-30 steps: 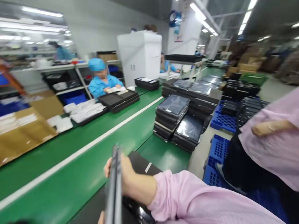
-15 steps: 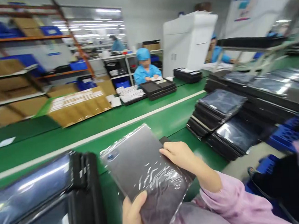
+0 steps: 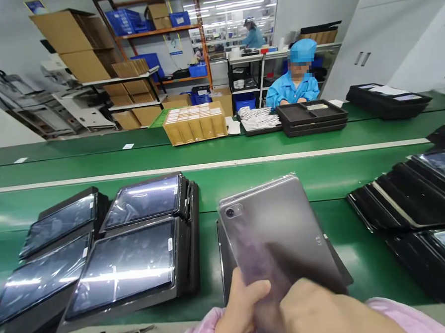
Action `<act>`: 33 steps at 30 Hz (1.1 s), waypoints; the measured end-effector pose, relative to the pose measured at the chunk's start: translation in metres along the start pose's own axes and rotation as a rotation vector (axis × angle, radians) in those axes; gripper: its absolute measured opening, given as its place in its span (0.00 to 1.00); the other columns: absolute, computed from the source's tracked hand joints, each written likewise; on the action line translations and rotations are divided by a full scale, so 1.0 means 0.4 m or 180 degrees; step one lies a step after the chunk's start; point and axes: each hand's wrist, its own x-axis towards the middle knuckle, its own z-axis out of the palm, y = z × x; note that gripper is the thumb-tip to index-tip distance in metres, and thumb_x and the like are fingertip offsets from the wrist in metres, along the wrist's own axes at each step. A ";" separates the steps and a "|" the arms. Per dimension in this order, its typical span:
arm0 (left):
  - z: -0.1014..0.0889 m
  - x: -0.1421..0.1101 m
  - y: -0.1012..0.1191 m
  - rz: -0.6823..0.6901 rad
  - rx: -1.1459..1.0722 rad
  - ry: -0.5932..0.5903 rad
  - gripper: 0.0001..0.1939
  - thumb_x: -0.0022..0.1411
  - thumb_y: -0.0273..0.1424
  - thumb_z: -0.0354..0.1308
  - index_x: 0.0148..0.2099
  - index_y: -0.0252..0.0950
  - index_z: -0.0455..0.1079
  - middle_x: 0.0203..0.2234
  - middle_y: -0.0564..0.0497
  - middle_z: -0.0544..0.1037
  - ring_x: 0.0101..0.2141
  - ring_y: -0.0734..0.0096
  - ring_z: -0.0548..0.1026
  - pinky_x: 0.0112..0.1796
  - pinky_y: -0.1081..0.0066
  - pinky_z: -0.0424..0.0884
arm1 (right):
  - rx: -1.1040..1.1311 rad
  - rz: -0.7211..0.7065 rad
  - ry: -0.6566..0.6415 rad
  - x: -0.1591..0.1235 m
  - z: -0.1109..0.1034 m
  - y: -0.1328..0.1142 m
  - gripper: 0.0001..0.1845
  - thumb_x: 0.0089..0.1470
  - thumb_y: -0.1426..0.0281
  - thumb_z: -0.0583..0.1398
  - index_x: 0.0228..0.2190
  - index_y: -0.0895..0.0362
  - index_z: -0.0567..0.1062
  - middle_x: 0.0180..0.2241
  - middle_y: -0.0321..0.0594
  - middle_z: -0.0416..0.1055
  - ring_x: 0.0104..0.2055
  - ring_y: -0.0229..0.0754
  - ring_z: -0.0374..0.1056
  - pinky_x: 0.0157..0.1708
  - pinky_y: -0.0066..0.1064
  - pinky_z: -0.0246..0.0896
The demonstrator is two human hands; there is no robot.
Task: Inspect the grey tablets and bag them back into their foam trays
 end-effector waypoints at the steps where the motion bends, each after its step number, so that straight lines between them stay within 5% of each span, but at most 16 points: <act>1: 0.001 0.000 0.007 -0.0005 -0.0011 0.0025 0.17 0.34 0.31 0.69 0.32 0.34 0.76 0.25 0.47 0.79 0.27 0.61 0.76 0.31 0.65 0.72 | -0.0020 0.0087 0.0090 0.006 -0.022 0.019 0.19 0.47 0.59 0.62 0.12 0.50 0.64 0.11 0.31 0.59 0.17 0.35 0.60 0.18 0.25 0.58; 4: -0.001 0.003 0.023 -0.0074 -0.0085 0.0366 0.18 0.31 0.30 0.70 0.30 0.33 0.76 0.22 0.47 0.80 0.23 0.62 0.76 0.28 0.65 0.73 | -0.0246 0.0891 0.0728 0.023 -0.063 0.078 0.07 0.44 0.65 0.63 0.23 0.51 0.69 0.20 0.33 0.67 0.19 0.36 0.60 0.20 0.29 0.58; 7: -0.012 0.010 0.028 -0.0094 -0.0168 0.0840 0.18 0.28 0.29 0.71 0.28 0.34 0.74 0.23 0.49 0.80 0.24 0.61 0.77 0.28 0.66 0.74 | 0.0109 0.1524 0.0306 0.025 -0.048 0.116 0.16 0.44 0.65 0.62 0.38 0.53 0.72 0.33 0.40 0.74 0.30 0.43 0.70 0.31 0.33 0.65; 10: -0.031 0.014 0.035 -0.0107 -0.0091 0.1185 0.20 0.29 0.32 0.71 0.29 0.35 0.73 0.22 0.49 0.80 0.25 0.60 0.78 0.28 0.66 0.74 | 0.0630 0.1604 -0.0348 0.023 -0.029 0.140 0.14 0.51 0.62 0.57 0.38 0.55 0.74 0.39 0.43 0.76 0.44 0.49 0.70 0.43 0.39 0.65; 15: -0.086 0.006 0.075 -0.0314 0.0350 0.1660 0.24 0.24 0.30 0.71 0.31 0.33 0.72 0.19 0.49 0.79 0.21 0.57 0.76 0.23 0.65 0.72 | 0.1048 0.1774 0.0239 0.009 -0.156 0.156 0.25 0.48 0.54 0.59 0.43 0.57 0.72 0.42 0.45 0.75 0.43 0.50 0.71 0.43 0.42 0.66; 17: -0.106 0.004 0.093 -0.0056 0.0364 0.1958 0.23 0.24 0.29 0.69 0.31 0.33 0.72 0.20 0.51 0.79 0.20 0.61 0.75 0.22 0.68 0.71 | 0.0738 0.1579 0.0445 0.009 -0.220 0.145 0.26 0.51 0.56 0.57 0.50 0.55 0.68 0.46 0.44 0.74 0.46 0.49 0.70 0.45 0.40 0.66; 19: -0.116 0.005 0.104 0.0204 0.0329 0.2179 0.22 0.25 0.28 0.67 0.30 0.35 0.72 0.19 0.54 0.78 0.19 0.66 0.74 0.21 0.71 0.70 | -0.0384 0.1624 0.0503 0.021 -0.238 0.131 0.27 0.55 0.63 0.54 0.56 0.55 0.63 0.45 0.46 0.74 0.45 0.50 0.71 0.46 0.42 0.65; 22: -0.111 0.011 0.104 0.0332 0.0146 0.2290 0.18 0.24 0.26 0.64 0.27 0.36 0.70 0.17 0.57 0.76 0.19 0.69 0.72 0.20 0.73 0.68 | -0.2412 0.2205 0.0098 0.053 -0.152 0.135 0.32 0.54 0.74 0.49 0.61 0.65 0.55 0.43 0.59 0.74 0.37 0.58 0.74 0.38 0.49 0.67; 24: -0.099 0.014 0.095 0.0279 0.0019 0.2266 0.16 0.24 0.26 0.62 0.24 0.36 0.69 0.16 0.57 0.76 0.19 0.69 0.72 0.21 0.72 0.68 | -0.3000 0.2372 -0.0421 0.070 -0.051 0.164 0.35 0.52 0.80 0.47 0.61 0.72 0.52 0.52 0.70 0.65 0.35 0.60 0.75 0.33 0.49 0.68; 28: -0.072 0.013 0.072 0.0155 -0.0086 0.1978 0.14 0.24 0.25 0.59 0.23 0.35 0.70 0.17 0.55 0.76 0.19 0.69 0.71 0.22 0.71 0.69 | -0.2351 0.2280 -0.0948 0.073 0.093 0.242 0.32 0.50 0.82 0.46 0.57 0.70 0.61 0.62 0.69 0.44 0.38 0.60 0.75 0.34 0.52 0.69; 31: -0.050 0.007 0.063 0.0118 -0.0154 0.1756 0.14 0.25 0.24 0.56 0.23 0.35 0.71 0.17 0.54 0.76 0.19 0.69 0.71 0.23 0.70 0.69 | -0.1762 0.2138 -0.1034 0.075 0.087 0.258 0.24 0.57 0.74 0.46 0.53 0.65 0.67 0.57 0.62 0.62 0.39 0.51 0.74 0.37 0.43 0.69; 33: -0.036 0.004 0.062 0.0084 -0.0179 0.1653 0.16 0.25 0.24 0.54 0.24 0.35 0.71 0.18 0.54 0.76 0.20 0.67 0.72 0.23 0.69 0.69 | -0.1119 0.1915 -0.0977 0.084 0.046 0.241 0.22 0.60 0.68 0.43 0.48 0.60 0.69 0.44 0.51 0.74 0.35 0.43 0.73 0.31 0.32 0.68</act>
